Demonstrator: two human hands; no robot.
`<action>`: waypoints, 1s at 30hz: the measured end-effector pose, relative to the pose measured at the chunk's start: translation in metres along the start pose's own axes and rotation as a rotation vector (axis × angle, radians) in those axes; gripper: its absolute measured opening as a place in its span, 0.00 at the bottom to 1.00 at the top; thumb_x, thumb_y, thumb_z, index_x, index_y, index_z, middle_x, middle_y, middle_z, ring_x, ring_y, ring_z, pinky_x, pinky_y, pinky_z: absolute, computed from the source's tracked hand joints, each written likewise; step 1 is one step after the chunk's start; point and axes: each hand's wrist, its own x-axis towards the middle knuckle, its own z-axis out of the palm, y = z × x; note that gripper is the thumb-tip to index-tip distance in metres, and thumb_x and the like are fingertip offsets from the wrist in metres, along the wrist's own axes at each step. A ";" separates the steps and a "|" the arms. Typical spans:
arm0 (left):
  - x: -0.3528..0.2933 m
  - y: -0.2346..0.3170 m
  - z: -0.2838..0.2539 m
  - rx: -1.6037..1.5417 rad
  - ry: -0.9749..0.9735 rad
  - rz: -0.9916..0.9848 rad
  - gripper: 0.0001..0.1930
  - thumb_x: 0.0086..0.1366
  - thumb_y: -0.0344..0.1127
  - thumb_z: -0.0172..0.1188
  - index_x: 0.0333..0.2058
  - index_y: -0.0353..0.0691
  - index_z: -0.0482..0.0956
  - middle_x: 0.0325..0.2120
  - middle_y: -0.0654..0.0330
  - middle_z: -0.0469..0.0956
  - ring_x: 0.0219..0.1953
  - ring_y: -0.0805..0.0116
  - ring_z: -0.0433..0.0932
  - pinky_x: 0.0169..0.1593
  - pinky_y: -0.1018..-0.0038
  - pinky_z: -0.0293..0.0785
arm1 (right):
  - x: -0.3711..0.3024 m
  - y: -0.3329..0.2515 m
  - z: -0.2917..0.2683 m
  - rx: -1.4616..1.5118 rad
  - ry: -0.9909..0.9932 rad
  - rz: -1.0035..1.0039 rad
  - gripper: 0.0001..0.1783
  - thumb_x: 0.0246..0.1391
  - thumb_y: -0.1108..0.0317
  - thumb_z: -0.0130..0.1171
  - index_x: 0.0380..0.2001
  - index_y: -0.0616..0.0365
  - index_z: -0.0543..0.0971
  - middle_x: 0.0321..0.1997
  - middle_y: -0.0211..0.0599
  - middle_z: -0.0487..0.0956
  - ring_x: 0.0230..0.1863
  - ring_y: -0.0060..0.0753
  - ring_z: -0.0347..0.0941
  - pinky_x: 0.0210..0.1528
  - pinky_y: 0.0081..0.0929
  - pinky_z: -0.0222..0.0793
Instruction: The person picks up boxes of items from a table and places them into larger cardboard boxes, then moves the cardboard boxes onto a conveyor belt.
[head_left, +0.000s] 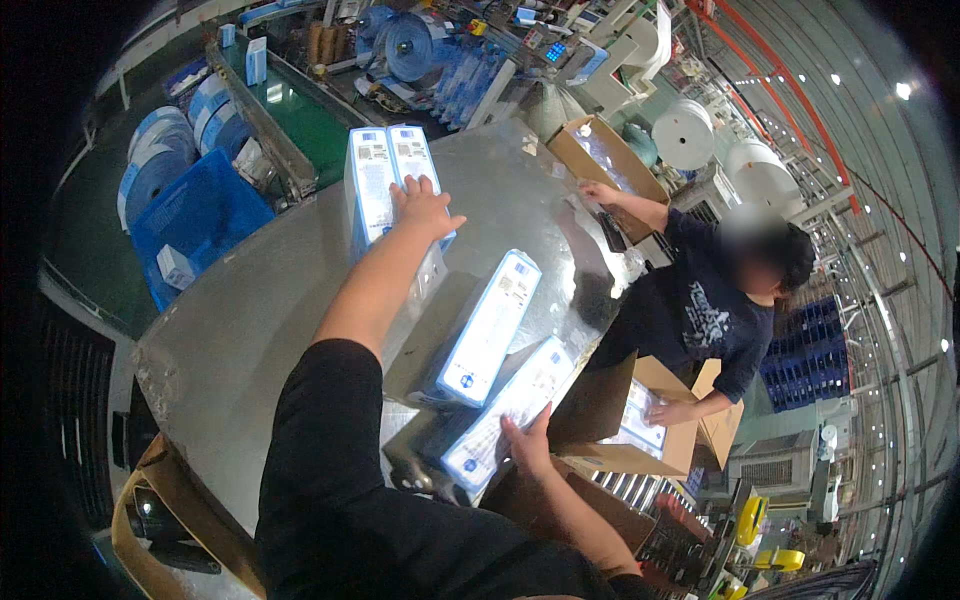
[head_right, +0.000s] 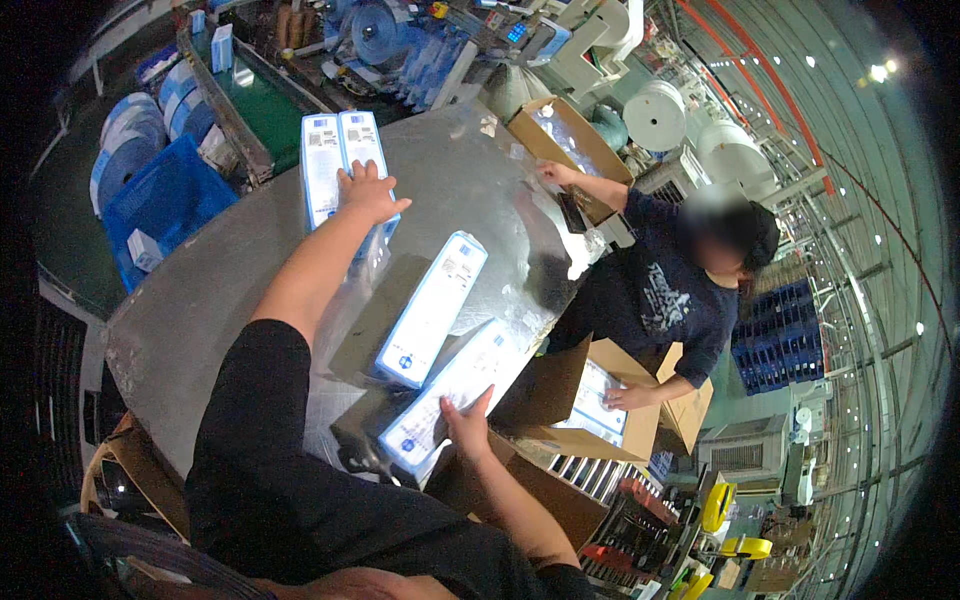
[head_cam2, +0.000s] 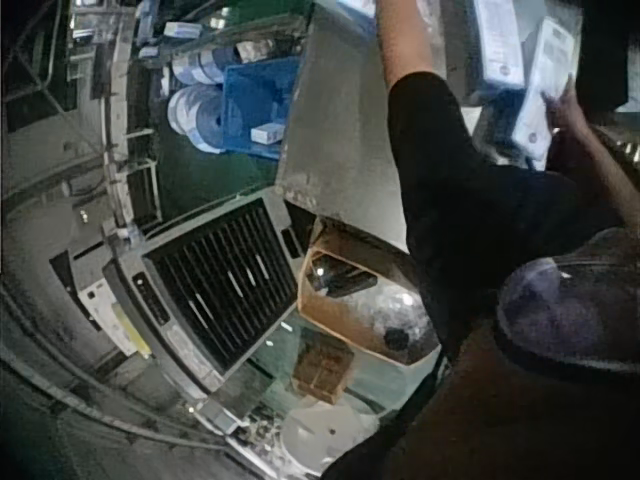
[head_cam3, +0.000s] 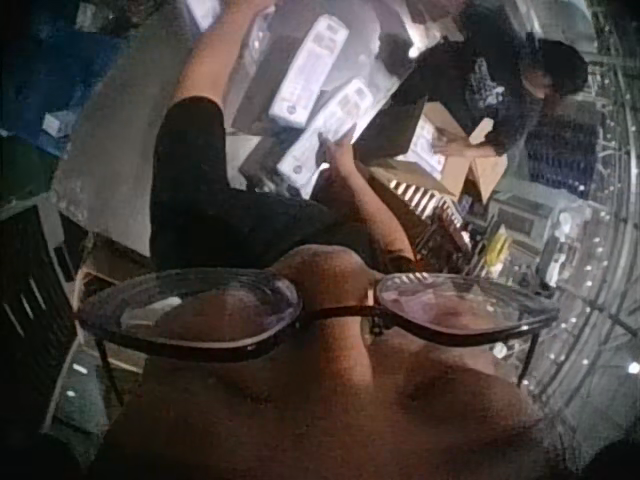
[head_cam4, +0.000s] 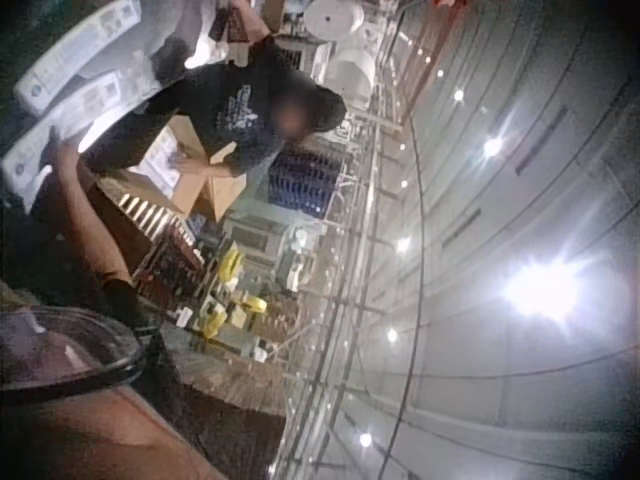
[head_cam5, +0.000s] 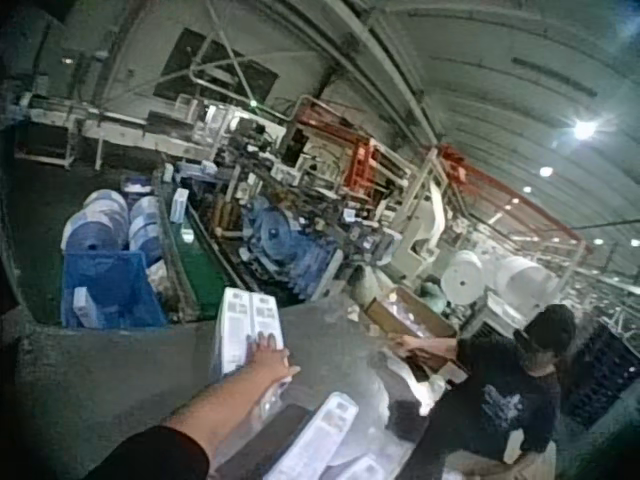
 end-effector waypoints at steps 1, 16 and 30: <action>-0.004 0.001 0.001 -0.003 0.010 0.034 0.33 0.59 0.67 0.48 0.56 0.54 0.72 0.63 0.49 0.55 0.66 0.45 0.50 0.64 0.37 0.37 | 0.010 0.011 -0.005 0.017 0.009 -0.029 0.53 0.52 0.76 0.62 0.68 0.55 0.34 0.62 0.48 0.58 0.59 0.40 0.61 0.58 0.36 0.63; -0.281 -0.024 0.032 -0.220 -0.052 0.659 0.21 0.53 0.56 0.62 0.37 0.47 0.83 0.50 0.50 0.67 0.57 0.48 0.62 0.50 0.55 0.72 | -0.007 -0.044 0.011 -0.275 -0.147 0.004 0.45 0.53 0.60 0.64 0.62 0.71 0.49 0.58 0.56 0.67 0.59 0.43 0.66 0.59 0.37 0.64; -0.478 -0.167 0.076 -1.304 -0.840 -0.524 0.35 0.61 0.54 0.55 0.60 0.38 0.63 0.49 0.48 0.74 0.50 0.56 0.75 0.49 0.59 0.73 | -0.087 0.005 0.023 0.085 -1.121 0.517 0.56 0.44 0.51 0.68 0.65 0.54 0.41 0.57 0.53 0.67 0.57 0.52 0.69 0.40 0.53 0.79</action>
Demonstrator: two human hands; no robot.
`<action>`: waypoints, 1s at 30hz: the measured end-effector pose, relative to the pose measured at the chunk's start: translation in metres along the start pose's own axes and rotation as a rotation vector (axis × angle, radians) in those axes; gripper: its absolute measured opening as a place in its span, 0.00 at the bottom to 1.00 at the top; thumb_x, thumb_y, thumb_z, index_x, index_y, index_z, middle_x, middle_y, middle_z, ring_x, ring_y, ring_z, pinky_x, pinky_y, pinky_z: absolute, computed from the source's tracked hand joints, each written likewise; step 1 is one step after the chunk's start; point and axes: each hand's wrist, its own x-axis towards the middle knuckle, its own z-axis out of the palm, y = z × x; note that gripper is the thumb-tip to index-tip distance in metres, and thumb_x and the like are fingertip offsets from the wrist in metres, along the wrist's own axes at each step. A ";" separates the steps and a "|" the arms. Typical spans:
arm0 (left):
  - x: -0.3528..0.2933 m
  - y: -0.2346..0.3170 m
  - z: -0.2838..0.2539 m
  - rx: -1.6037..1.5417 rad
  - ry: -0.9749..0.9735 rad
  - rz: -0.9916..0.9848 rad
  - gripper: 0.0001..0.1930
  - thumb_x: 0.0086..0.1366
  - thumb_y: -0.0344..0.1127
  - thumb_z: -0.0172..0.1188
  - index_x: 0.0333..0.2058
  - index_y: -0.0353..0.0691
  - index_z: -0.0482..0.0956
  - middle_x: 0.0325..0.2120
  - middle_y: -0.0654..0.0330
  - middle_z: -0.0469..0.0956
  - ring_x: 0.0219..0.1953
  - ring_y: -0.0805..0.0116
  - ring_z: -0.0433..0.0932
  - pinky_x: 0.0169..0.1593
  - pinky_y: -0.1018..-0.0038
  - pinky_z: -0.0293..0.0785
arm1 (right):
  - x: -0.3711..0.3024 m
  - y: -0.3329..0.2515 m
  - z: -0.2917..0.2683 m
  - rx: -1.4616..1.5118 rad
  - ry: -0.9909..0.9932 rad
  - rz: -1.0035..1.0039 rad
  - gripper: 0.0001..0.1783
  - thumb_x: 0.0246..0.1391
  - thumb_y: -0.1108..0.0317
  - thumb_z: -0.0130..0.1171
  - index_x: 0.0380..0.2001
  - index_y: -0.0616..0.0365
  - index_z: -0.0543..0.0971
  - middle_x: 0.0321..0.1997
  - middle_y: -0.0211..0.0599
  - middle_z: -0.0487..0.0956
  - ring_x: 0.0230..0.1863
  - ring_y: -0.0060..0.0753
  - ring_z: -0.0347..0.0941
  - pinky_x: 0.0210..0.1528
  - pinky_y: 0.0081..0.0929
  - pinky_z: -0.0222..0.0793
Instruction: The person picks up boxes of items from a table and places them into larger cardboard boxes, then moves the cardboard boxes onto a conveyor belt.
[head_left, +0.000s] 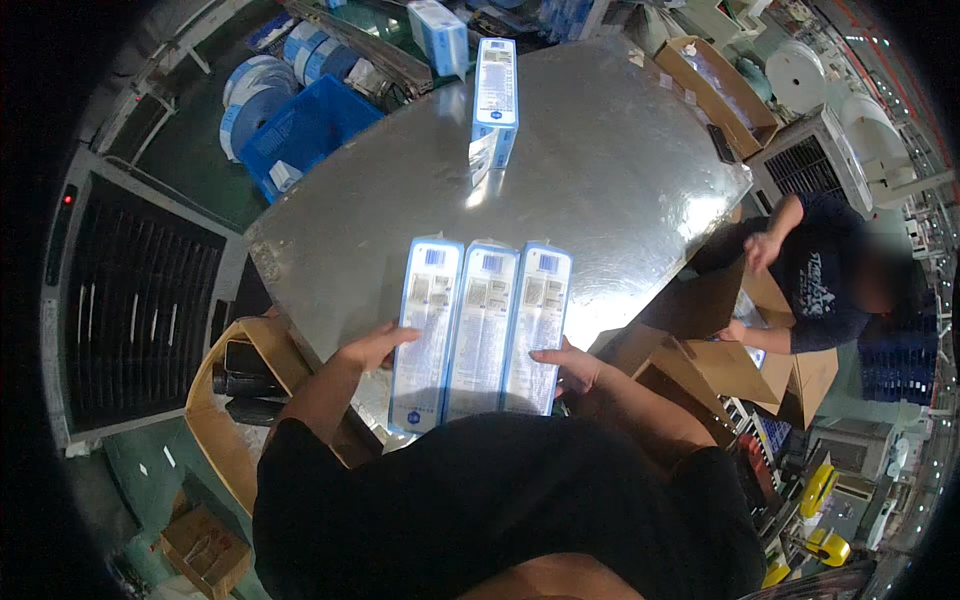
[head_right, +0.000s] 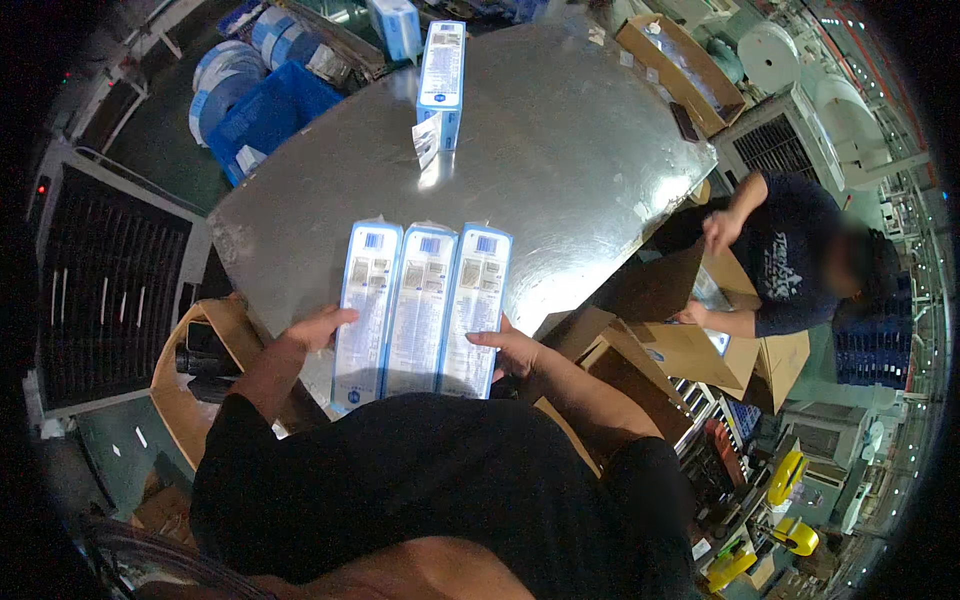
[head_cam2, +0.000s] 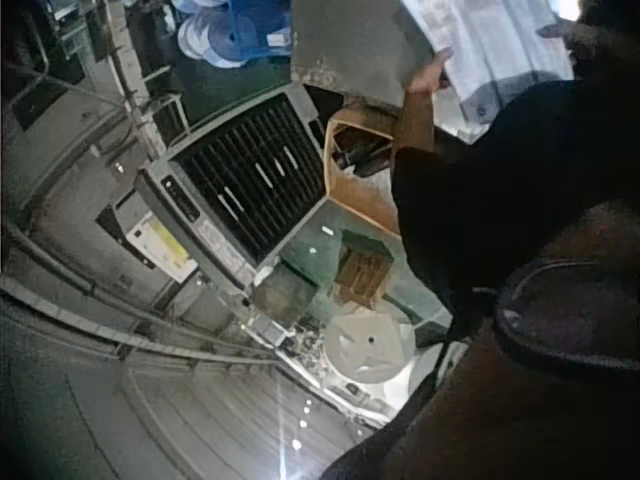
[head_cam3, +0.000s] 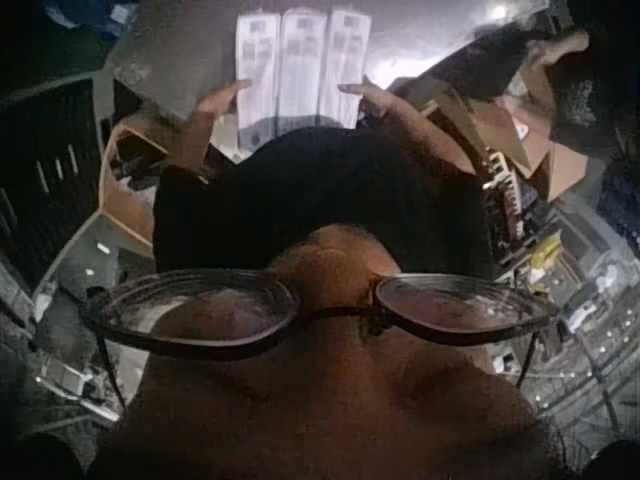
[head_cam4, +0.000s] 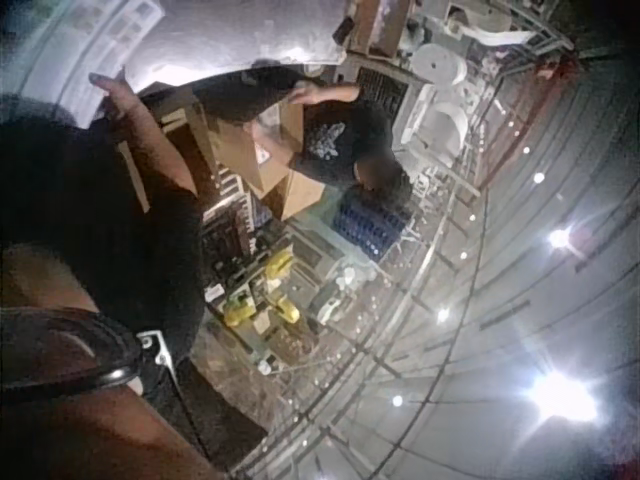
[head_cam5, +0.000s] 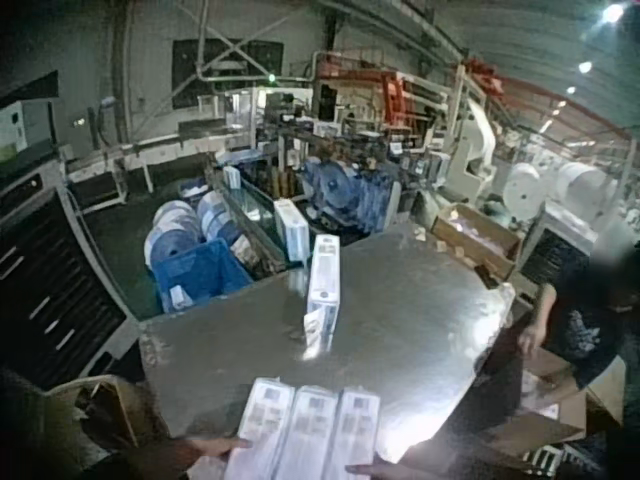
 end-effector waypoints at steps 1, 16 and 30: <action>0.000 -0.012 0.000 0.003 0.005 0.036 0.36 0.59 0.56 0.56 0.60 0.38 0.64 0.47 0.47 0.75 0.49 0.55 0.75 0.46 0.60 0.75 | -0.005 -0.004 0.005 0.003 0.014 0.009 0.56 0.43 0.53 0.68 0.65 0.54 0.42 0.58 0.53 0.67 0.57 0.51 0.69 0.42 0.52 0.78; -0.028 0.086 0.194 0.065 -0.155 0.568 0.25 0.57 0.28 0.64 0.54 0.35 0.71 0.52 0.52 0.73 0.53 0.61 0.73 0.57 0.67 0.70 | -0.259 -0.053 -0.027 -0.880 0.619 -0.720 0.31 0.33 0.68 0.72 0.46 0.63 0.76 0.44 0.43 0.79 0.47 0.37 0.75 0.50 0.32 0.71; 0.027 0.034 0.245 0.214 0.562 0.663 0.21 0.61 0.32 0.61 0.53 0.41 0.73 0.37 0.64 0.77 0.39 0.76 0.75 0.46 0.77 0.72 | -0.279 0.152 -0.204 -1.156 0.942 0.051 0.34 0.55 0.43 0.55 0.59 0.51 0.66 0.56 0.51 0.73 0.58 0.54 0.68 0.57 0.44 0.64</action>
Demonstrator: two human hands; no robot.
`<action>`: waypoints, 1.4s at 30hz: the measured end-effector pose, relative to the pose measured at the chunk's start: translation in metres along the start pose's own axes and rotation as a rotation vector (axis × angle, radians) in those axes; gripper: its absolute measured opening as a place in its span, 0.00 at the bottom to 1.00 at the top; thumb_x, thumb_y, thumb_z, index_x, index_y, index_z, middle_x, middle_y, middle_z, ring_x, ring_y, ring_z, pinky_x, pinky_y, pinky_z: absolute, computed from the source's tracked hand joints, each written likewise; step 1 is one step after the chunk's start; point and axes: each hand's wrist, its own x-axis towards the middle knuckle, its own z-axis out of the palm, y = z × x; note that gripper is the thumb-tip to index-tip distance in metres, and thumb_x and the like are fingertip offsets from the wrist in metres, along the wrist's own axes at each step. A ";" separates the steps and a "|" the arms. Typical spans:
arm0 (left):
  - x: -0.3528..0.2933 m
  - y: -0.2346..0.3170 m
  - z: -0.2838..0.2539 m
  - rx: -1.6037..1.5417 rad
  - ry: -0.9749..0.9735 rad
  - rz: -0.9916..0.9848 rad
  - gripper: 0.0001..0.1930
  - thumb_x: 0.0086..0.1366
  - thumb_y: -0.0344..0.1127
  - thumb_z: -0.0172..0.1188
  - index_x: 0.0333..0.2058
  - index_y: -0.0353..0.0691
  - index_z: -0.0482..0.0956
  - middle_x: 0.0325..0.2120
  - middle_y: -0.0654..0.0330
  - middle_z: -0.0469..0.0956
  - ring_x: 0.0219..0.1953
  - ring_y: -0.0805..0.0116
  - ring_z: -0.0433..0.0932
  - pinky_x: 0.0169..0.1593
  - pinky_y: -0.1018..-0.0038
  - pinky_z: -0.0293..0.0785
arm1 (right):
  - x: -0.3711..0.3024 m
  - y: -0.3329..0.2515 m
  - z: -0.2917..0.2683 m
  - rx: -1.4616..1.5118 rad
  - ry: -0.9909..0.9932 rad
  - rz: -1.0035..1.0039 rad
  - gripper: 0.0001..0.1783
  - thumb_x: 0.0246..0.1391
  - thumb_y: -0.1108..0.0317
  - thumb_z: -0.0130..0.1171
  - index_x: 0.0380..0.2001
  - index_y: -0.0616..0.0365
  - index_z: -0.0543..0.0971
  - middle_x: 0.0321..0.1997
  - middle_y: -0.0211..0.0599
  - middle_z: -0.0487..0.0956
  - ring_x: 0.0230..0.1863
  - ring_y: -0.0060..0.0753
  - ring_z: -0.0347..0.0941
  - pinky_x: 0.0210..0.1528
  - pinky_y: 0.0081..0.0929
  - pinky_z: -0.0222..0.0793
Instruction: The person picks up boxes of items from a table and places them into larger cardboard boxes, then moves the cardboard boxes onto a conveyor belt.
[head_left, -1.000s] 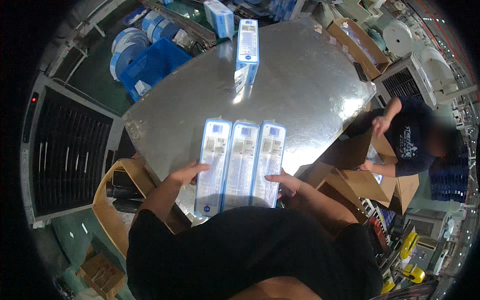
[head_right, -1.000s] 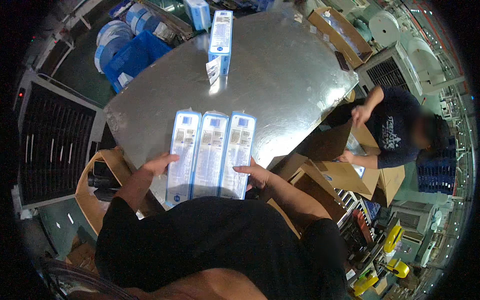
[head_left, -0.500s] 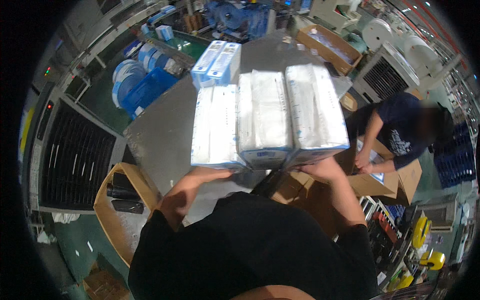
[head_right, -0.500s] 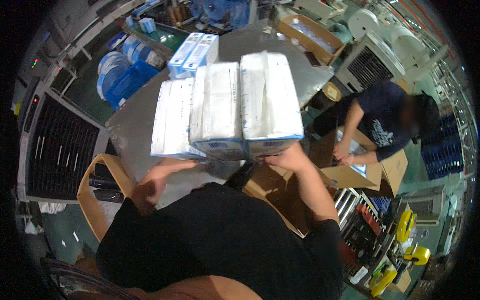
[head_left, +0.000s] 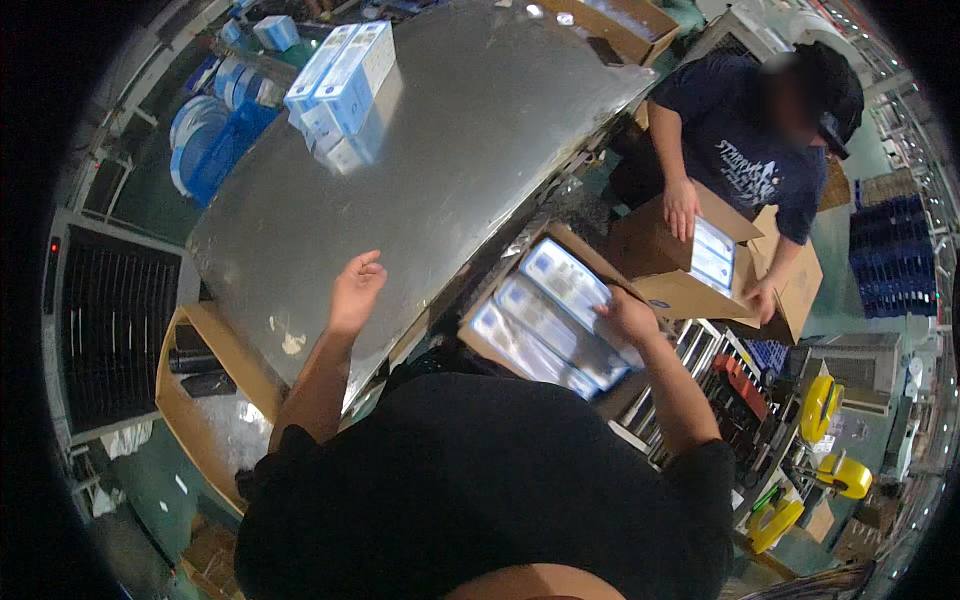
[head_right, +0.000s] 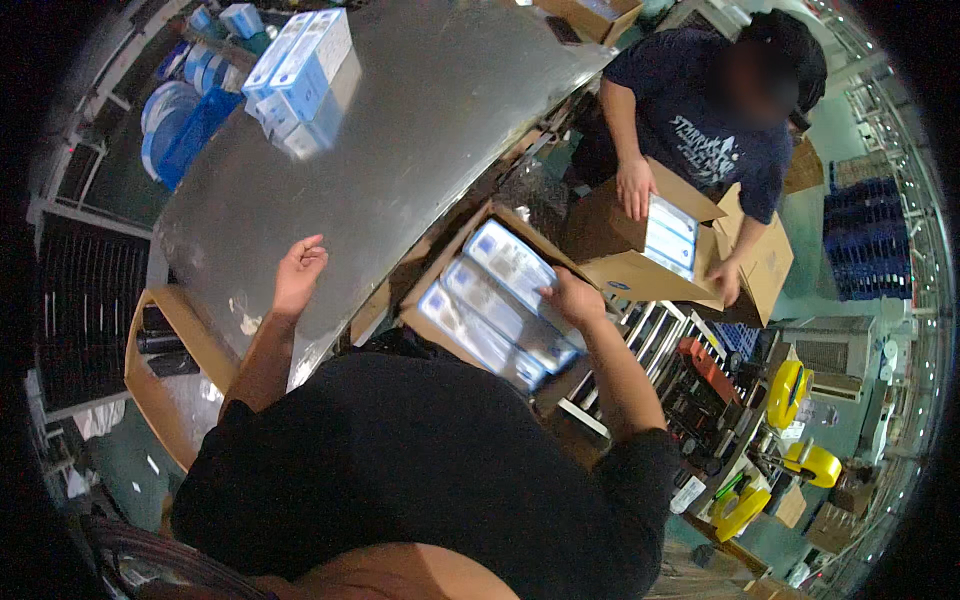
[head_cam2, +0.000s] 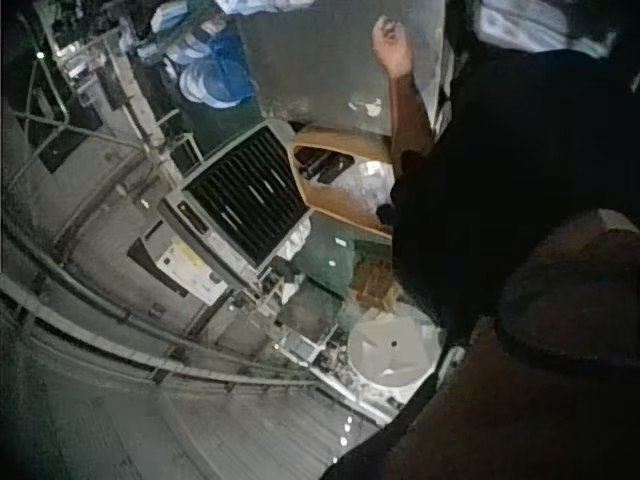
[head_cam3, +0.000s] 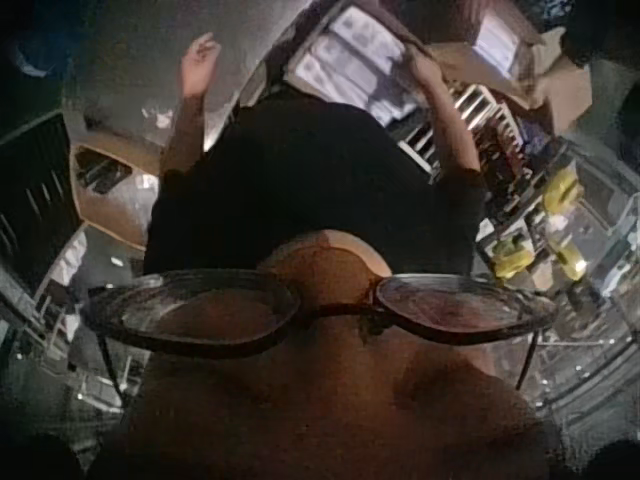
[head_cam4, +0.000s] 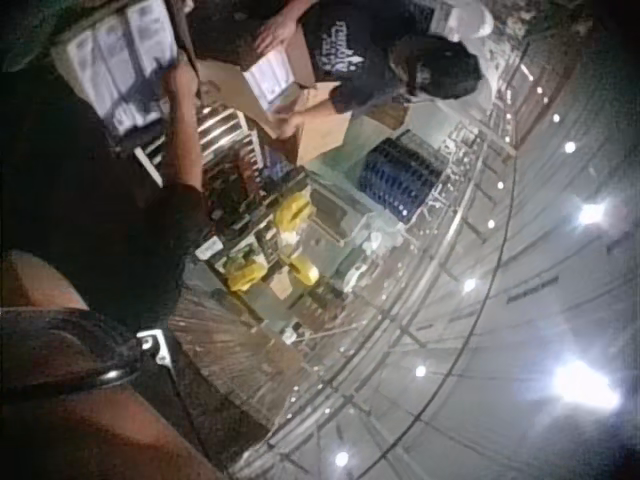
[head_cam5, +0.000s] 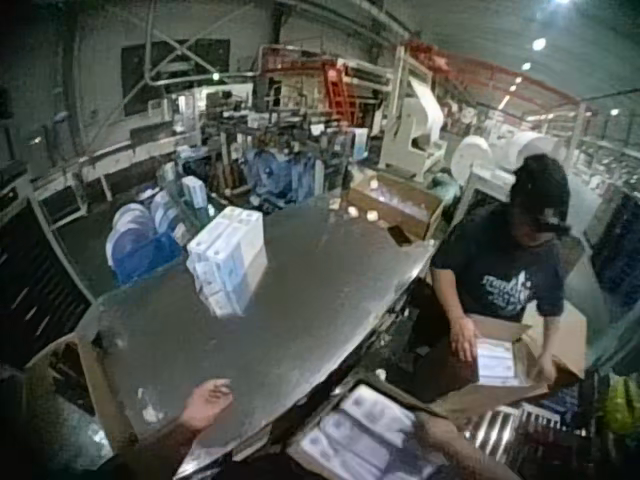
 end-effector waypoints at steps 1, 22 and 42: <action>-0.004 -0.009 -0.008 0.007 -0.003 -0.037 0.20 0.60 0.32 0.62 0.53 0.41 0.74 0.36 0.64 0.78 0.39 0.76 0.75 0.45 0.77 0.72 | 0.021 -0.010 0.005 -0.018 -0.135 0.072 0.34 0.56 0.44 0.54 0.59 0.54 0.66 0.55 0.52 0.74 0.57 0.54 0.68 0.56 0.45 0.64; -0.251 -0.339 -0.241 0.225 0.761 -1.243 0.23 0.64 0.43 0.54 0.51 0.31 0.73 0.47 0.44 0.76 0.47 0.49 0.76 0.50 0.61 0.71 | 0.026 0.052 0.222 -0.257 -0.294 0.257 0.79 0.24 0.35 0.74 0.69 0.56 0.35 0.75 0.45 0.31 0.74 0.53 0.23 0.69 0.61 0.40; -0.315 -0.301 -0.309 0.461 0.927 -1.148 0.21 0.61 0.44 0.57 0.45 0.32 0.77 0.47 0.49 0.75 0.43 0.56 0.77 0.45 0.66 0.73 | -0.025 -0.186 0.093 0.195 -0.015 -0.260 0.21 0.54 0.60 0.56 0.51 0.51 0.76 0.38 0.52 0.80 0.40 0.54 0.77 0.42 0.39 0.72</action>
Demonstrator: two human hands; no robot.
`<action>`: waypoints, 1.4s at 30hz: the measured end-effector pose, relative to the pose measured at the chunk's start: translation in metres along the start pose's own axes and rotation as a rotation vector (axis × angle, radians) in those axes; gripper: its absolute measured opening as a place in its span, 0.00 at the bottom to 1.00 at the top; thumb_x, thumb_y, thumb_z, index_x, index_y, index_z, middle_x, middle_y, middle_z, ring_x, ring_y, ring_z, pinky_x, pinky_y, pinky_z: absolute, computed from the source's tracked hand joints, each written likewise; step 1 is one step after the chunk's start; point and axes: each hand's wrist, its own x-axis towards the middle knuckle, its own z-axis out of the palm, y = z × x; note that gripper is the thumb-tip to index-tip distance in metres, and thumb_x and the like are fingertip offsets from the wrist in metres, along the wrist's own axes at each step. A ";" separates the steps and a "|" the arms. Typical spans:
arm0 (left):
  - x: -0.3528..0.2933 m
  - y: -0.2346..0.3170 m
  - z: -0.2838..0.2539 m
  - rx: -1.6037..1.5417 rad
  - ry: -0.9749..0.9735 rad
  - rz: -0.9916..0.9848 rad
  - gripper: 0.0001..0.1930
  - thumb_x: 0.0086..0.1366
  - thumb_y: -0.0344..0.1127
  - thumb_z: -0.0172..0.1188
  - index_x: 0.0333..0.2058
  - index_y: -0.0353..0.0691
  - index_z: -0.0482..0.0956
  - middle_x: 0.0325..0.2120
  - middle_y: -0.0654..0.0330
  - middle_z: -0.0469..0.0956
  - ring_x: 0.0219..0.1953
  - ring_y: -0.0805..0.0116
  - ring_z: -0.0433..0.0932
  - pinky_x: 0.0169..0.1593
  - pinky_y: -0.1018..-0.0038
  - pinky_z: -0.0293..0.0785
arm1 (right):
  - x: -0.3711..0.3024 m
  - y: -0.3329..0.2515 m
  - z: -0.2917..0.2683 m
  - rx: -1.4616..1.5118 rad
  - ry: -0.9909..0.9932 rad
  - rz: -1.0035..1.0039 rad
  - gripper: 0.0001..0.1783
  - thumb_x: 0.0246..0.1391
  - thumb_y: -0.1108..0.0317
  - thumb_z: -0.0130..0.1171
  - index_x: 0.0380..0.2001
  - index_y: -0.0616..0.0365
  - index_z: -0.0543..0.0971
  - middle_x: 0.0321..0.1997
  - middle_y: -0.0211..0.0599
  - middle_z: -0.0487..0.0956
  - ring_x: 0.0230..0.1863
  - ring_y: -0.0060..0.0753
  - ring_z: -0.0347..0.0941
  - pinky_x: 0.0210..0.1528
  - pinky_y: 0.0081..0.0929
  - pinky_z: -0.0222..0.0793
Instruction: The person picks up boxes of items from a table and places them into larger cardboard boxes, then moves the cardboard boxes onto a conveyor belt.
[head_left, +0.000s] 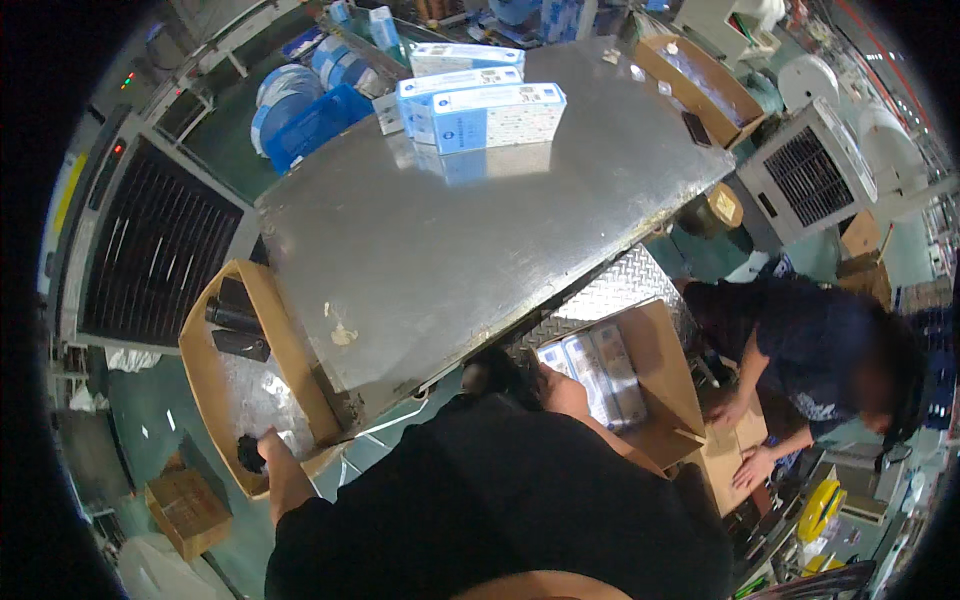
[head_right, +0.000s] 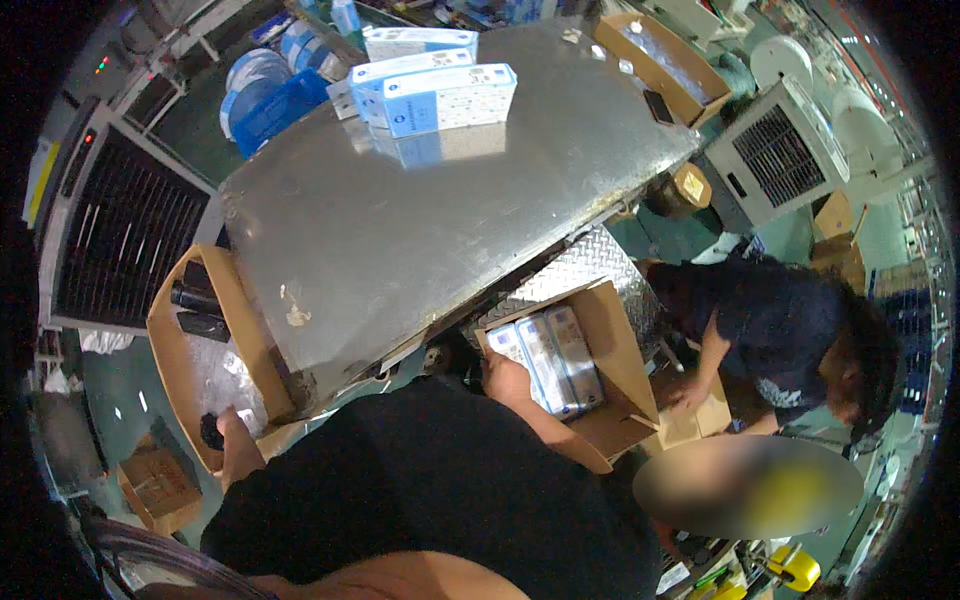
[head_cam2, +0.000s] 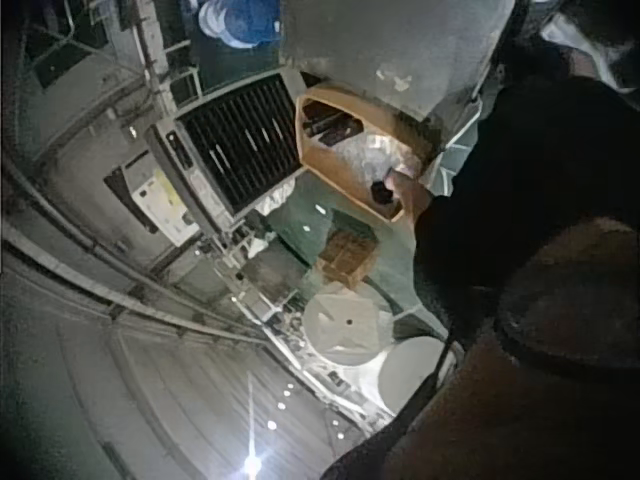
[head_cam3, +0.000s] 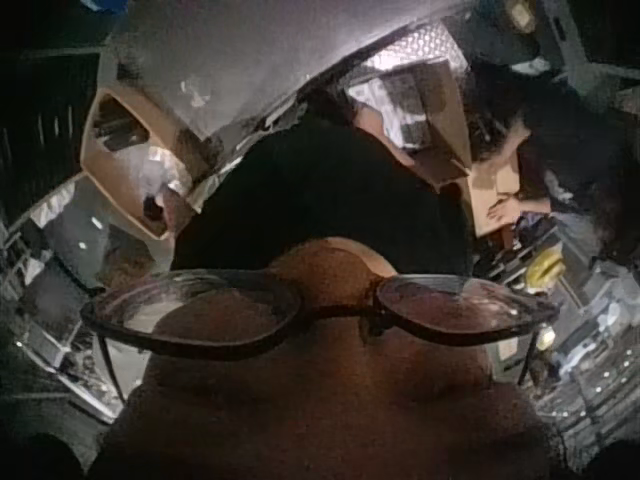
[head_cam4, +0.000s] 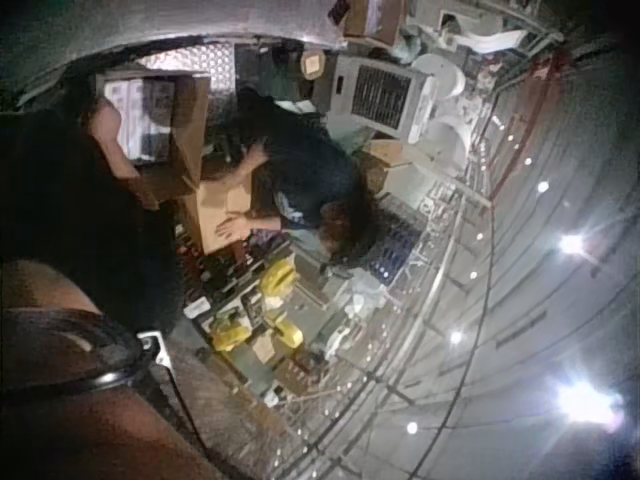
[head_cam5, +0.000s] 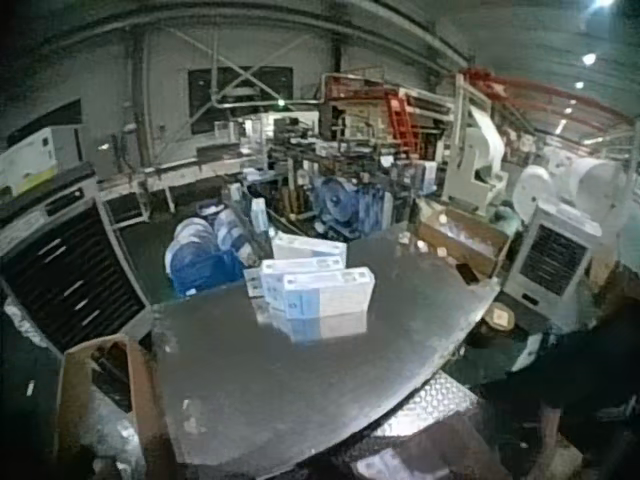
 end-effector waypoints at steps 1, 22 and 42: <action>-0.005 0.000 -0.004 -0.101 0.088 0.020 0.19 0.61 0.43 0.58 0.43 0.32 0.77 0.45 0.51 0.76 0.41 0.58 0.77 0.44 0.68 0.73 | 0.003 -0.003 0.004 -0.014 0.018 -0.053 0.19 0.54 0.62 0.56 0.50 0.51 0.77 0.37 0.52 0.80 0.39 0.55 0.77 0.41 0.39 0.72; -0.449 0.380 0.141 -0.305 -1.084 1.499 0.22 0.61 0.39 0.59 0.53 0.38 0.74 0.41 0.56 0.79 0.44 0.66 0.77 0.48 0.71 0.72 | 0.006 -0.014 0.021 0.144 -0.059 -0.097 0.21 0.54 0.52 0.50 0.43 0.53 0.80 0.36 0.49 0.81 0.40 0.53 0.77 0.42 0.40 0.71; -0.244 0.846 0.118 0.065 -0.149 1.771 0.48 0.31 0.57 0.76 0.50 0.33 0.72 0.51 0.43 0.72 0.56 0.50 0.70 0.56 0.62 0.67 | 0.006 -0.034 -0.027 0.275 0.385 0.174 0.13 0.54 0.62 0.57 0.38 0.58 0.81 0.37 0.44 0.81 0.39 0.47 0.78 0.43 0.36 0.72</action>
